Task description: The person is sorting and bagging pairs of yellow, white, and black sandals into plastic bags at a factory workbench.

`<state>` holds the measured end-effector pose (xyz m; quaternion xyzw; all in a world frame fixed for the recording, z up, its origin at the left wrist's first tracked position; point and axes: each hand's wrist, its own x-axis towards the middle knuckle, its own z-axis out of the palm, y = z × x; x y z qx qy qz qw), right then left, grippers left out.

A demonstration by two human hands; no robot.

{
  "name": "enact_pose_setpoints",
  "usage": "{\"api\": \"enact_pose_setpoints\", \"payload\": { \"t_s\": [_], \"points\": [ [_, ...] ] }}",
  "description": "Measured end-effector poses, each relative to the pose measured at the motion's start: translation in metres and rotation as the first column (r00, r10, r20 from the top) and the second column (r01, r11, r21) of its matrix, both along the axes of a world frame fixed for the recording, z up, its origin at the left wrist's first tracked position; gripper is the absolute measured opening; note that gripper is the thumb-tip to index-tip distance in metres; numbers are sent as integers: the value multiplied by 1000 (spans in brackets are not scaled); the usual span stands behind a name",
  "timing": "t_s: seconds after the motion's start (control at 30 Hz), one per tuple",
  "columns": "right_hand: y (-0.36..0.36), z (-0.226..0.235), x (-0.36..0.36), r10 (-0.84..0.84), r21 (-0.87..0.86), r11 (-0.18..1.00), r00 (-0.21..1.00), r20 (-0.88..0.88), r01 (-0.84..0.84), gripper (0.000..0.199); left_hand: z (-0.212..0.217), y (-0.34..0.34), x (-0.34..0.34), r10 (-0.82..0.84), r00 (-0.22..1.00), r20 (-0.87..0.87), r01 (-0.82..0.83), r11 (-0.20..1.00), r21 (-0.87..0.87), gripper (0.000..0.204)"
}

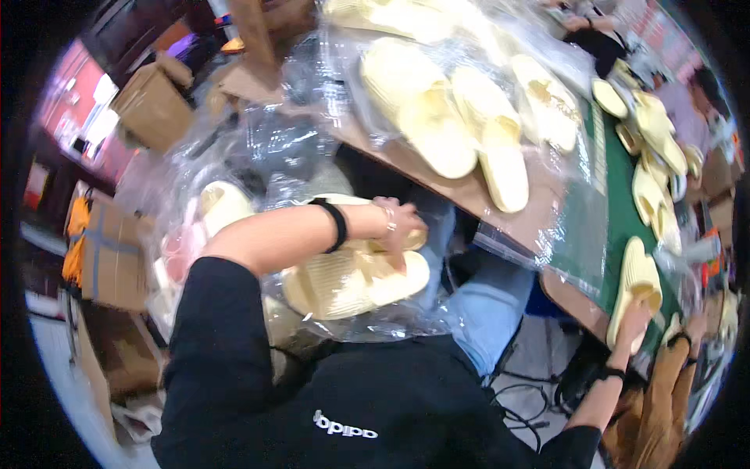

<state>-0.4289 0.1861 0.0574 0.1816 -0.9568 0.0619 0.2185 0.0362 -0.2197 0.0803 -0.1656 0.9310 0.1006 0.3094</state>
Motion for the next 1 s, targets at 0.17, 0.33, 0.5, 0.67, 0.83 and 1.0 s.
{"api": "enact_pose_setpoints", "payload": {
  "t_s": [0.17, 0.33, 0.5, 0.67, 0.83, 1.0],
  "points": [
    [14, -3, -3, -8, -29, 1000, 1000, 0, 8, 47, -20, -3, -9, -26, 1000, -3, 26, 998, 62, 110],
    [-9, 10, 21, -5, -27, 1000, 1000, 27, 6, 48, 5, 34, 19, -103, 995, 2, 103, 994, 23, 75],
    [1, 1, 5, -40, 27, 999, 997, 68, 38, 51, 67, 33, 56, -191, 981, -28, 193, 976, 96, 47],
    [-3, 3, 8, -52, 3, 999, 995, 89, 52, 50, 161, -29, 140, 283, 921, -269, -167, 908, 384, 42],
    [-1, 6, 6, -1, -8, 1000, 999, 50, 1, 52, 194, -103, 242, 564, 739, -370, -504, 826, 253, 43],
    [-11, 8, 20, -18, 15, 1000, 997, 76, 17, 49, 135, -129, 295, 705, 626, -334, -775, 611, -163, 61]
  ]
}}
